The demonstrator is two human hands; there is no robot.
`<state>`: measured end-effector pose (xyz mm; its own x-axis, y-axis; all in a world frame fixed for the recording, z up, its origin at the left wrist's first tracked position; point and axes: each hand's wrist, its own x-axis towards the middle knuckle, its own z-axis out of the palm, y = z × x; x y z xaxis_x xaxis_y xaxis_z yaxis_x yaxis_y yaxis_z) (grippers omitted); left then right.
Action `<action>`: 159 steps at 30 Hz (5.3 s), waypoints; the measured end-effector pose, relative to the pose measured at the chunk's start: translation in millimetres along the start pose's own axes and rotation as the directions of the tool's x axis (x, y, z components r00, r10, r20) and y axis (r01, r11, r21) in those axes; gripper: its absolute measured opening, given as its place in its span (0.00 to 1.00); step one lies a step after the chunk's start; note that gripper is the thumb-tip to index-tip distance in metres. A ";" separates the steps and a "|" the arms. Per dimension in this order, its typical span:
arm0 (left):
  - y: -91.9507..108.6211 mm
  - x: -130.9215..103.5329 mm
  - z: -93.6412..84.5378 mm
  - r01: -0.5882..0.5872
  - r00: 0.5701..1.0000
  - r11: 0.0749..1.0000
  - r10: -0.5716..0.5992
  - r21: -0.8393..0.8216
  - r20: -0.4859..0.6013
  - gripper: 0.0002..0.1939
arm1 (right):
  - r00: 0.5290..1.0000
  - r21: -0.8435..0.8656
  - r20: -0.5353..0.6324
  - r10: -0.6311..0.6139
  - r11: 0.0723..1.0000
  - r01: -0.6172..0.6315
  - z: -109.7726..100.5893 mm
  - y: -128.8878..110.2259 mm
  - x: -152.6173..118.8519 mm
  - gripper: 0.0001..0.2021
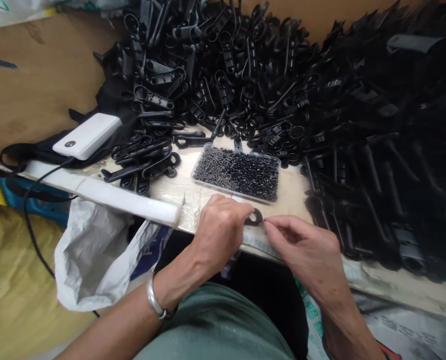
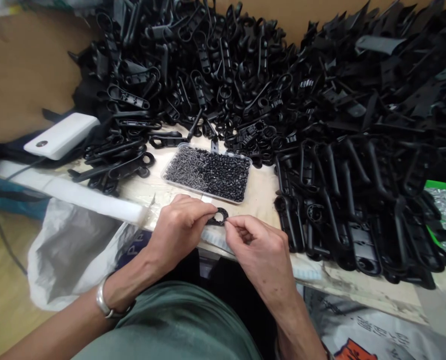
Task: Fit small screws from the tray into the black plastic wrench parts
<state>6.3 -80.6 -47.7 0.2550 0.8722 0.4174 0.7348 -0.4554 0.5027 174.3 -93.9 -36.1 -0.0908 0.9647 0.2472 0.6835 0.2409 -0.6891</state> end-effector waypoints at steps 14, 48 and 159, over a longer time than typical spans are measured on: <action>0.6 -3.5 -4.2 0.008 0.999 0.998 -0.005 -0.061 0.048 0.09 | 1.000 -0.008 0.003 0.015 1.000 -0.015 1.0 1.0 -0.7 0.06; -5.7 -31.6 -11.7 0.077 0.992 0.948 -0.104 -0.308 -0.072 0.14 | 0.843 -0.364 0.361 -0.398 0.772 0.521 0.4 -16.8 4.4 0.10; -89.3 -8.3 -122.3 0.357 0.920 0.710 -0.379 0.607 -0.098 0.08 | 0.991 -0.675 0.107 -0.080 0.726 0.131 -39.4 16.1 85.0 0.19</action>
<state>-138.4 -69.0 -3.5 -0.1057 0.9578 0.2673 0.9942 0.0967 0.0467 206.1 -12.2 0.7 -0.2220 0.9483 0.2269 0.9732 0.2297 -0.0079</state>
